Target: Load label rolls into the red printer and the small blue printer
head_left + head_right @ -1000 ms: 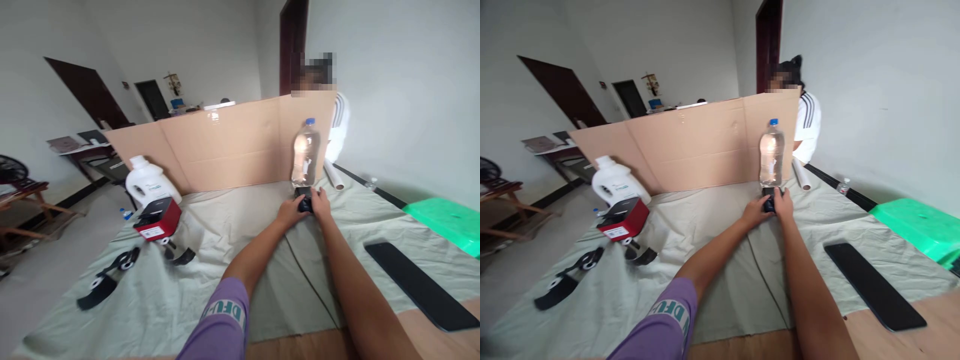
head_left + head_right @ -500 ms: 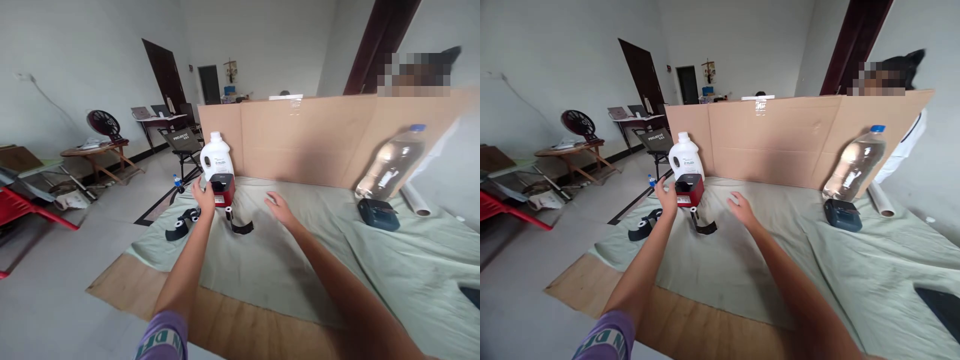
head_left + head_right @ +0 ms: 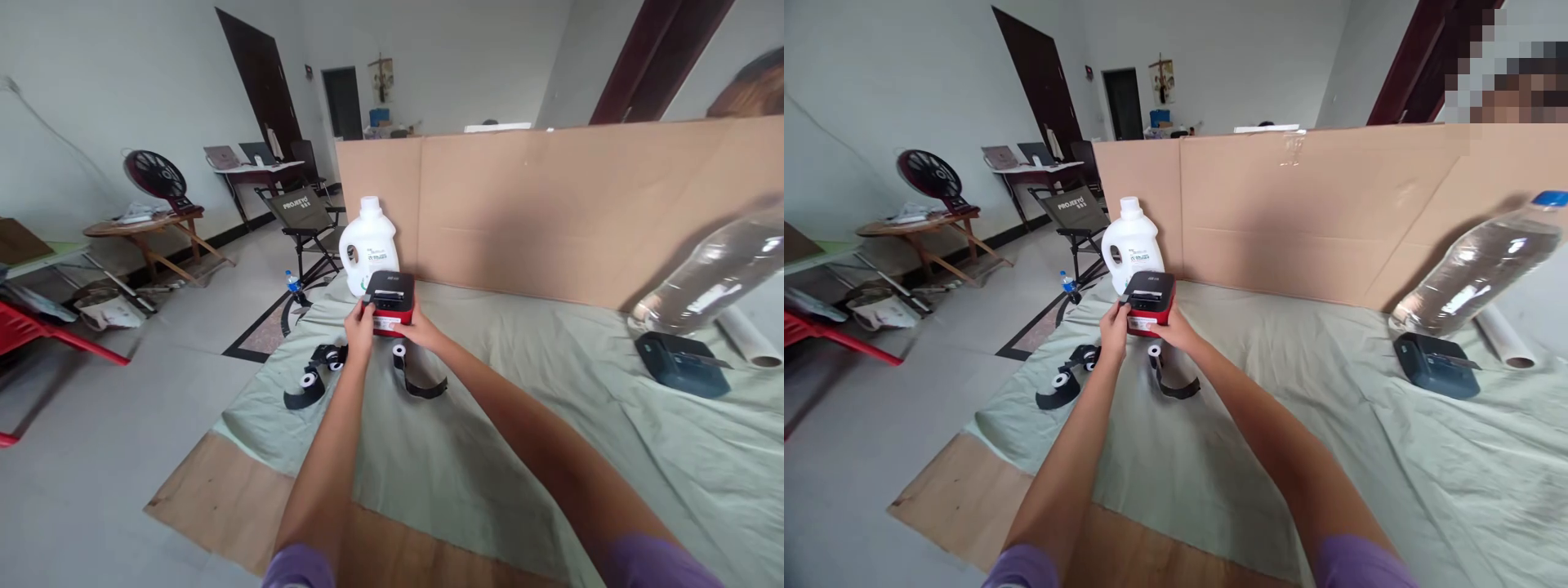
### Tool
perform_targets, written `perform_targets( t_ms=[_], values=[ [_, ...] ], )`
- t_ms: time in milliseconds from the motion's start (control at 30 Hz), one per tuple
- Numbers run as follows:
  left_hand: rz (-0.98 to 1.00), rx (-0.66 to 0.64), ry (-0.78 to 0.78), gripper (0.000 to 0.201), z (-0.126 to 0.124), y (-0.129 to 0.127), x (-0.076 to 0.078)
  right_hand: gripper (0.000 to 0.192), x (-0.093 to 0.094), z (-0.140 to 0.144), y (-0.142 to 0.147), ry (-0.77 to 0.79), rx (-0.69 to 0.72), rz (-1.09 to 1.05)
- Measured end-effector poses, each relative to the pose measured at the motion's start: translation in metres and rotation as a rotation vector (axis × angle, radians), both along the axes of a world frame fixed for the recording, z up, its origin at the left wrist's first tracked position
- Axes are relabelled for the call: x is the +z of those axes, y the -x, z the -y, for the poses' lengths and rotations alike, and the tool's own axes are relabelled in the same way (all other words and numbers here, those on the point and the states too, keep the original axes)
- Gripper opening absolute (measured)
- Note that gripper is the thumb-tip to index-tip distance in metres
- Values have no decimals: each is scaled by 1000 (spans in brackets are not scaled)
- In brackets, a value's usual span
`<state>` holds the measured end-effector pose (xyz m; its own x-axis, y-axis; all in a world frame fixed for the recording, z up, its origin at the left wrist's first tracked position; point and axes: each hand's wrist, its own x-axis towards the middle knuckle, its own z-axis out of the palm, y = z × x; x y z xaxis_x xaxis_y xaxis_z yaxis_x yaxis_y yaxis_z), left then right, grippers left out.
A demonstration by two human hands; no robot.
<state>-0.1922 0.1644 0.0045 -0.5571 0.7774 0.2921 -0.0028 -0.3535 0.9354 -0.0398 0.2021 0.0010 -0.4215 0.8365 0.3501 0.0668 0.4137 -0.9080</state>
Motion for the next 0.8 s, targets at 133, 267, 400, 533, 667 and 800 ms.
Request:
perform_targets(
  t_ms=[133,267,400,533,667,800],
  values=[
    [-174,-154,-156,50,24,-57,47,118,38,26,-60,-130,-150,-85],
    [-261,-273,-184,59,74,-135,64,123,64,87,-144,-270,-371,-50],
    [-241,-488,-155,64,124,-197,35,117,50,164,-211,-244,-556,51],
    [-213,-565,-102,64,151,-222,1,111,17,207,-237,-152,-616,81],
    [-255,-510,-56,62,165,-229,-17,107,-7,213,-241,-94,-614,59],
    [-270,-415,25,65,175,-233,-26,104,-17,209,-245,-52,-583,124]
  ],
)
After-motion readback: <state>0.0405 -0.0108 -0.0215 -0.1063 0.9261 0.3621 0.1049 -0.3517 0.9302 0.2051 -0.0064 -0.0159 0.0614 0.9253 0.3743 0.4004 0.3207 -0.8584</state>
